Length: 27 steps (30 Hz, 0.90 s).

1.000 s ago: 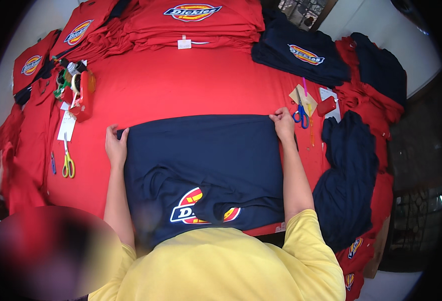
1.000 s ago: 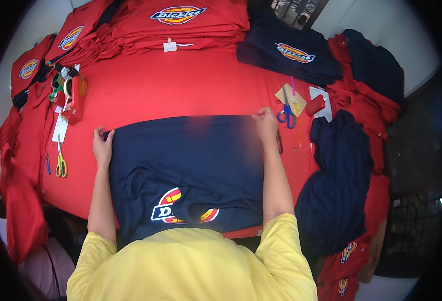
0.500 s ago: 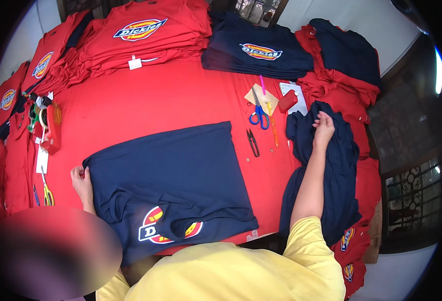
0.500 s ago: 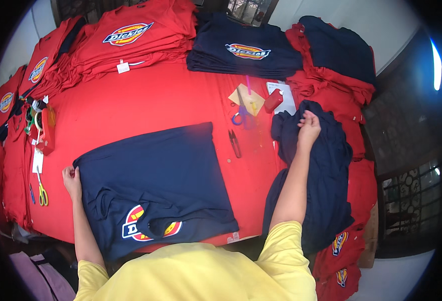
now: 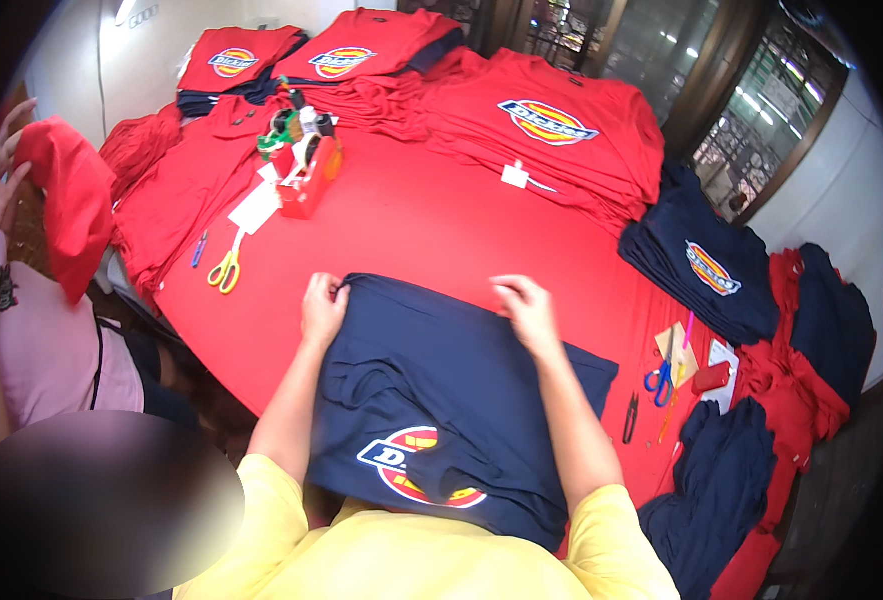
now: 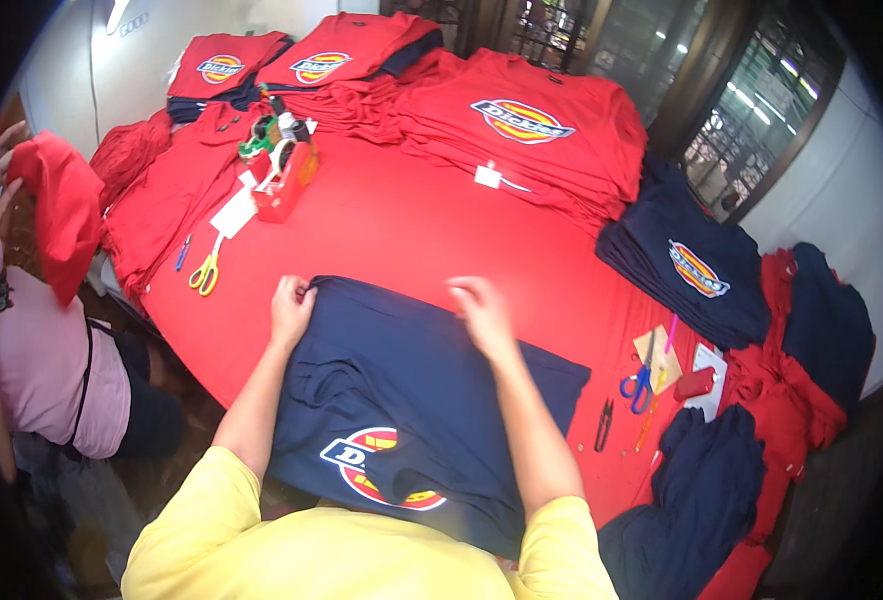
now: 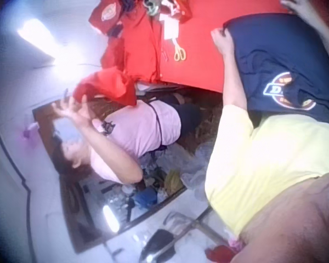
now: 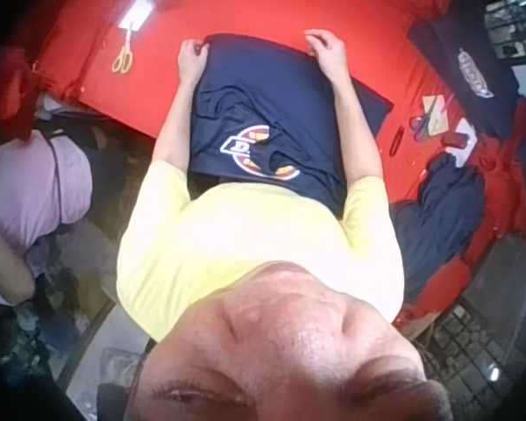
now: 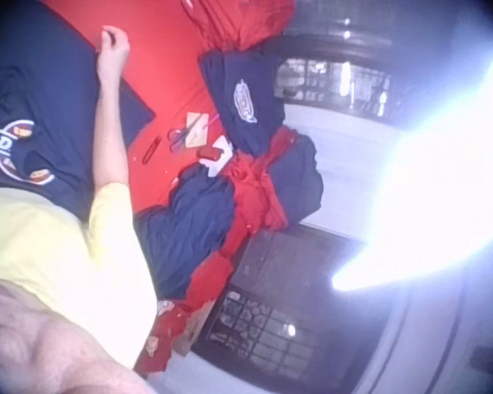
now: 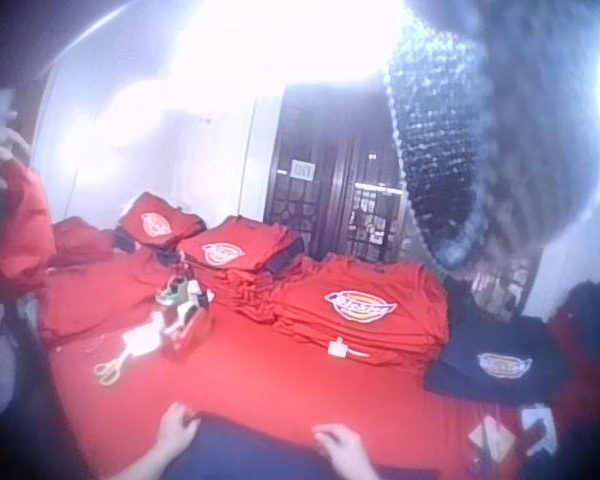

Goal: The person picks up dark navy shirts one at a time from a stack on a table, spreads them out to check the fabric and seams, and uses a small tool to scrape at or clean parts of the material.

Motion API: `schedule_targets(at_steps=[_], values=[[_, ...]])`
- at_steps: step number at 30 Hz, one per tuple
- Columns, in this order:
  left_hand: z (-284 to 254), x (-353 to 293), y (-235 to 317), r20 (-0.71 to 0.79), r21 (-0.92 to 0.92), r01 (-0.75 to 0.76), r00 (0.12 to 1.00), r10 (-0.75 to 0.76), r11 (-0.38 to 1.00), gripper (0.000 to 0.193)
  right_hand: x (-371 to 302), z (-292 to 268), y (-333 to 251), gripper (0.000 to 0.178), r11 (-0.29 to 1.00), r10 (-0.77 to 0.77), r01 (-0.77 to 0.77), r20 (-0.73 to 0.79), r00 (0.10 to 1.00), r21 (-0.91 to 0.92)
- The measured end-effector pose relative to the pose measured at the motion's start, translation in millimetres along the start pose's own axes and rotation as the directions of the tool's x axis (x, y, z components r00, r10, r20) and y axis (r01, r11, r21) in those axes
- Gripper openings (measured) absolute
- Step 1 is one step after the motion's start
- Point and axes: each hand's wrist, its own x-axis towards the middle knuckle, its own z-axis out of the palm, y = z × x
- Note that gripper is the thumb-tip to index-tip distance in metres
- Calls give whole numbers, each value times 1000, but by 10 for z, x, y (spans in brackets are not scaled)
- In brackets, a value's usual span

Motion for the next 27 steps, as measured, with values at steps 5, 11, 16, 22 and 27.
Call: schedule_targets(at_steps=[5,11,16,22,27], values=[[9,-5,85,36,-61,52,998,-50,997,15,736,1540,-232,22,897,120,-263,378,918,355],[-113,87,-12,220,-153,48,975,-13,987,29,1588,3135,-536,25,975,156,-171,111,981,142],[-24,-68,-97,437,-380,301,892,-117,875,39,2096,3725,-710,36,955,225,-265,-255,941,-135],[115,-150,-272,407,-347,100,912,53,932,37,2212,3951,-804,21,920,387,-380,-341,856,91],[-95,4,-167,209,-278,-204,941,267,939,33,1971,4349,-686,17,949,314,-287,-503,805,133]])
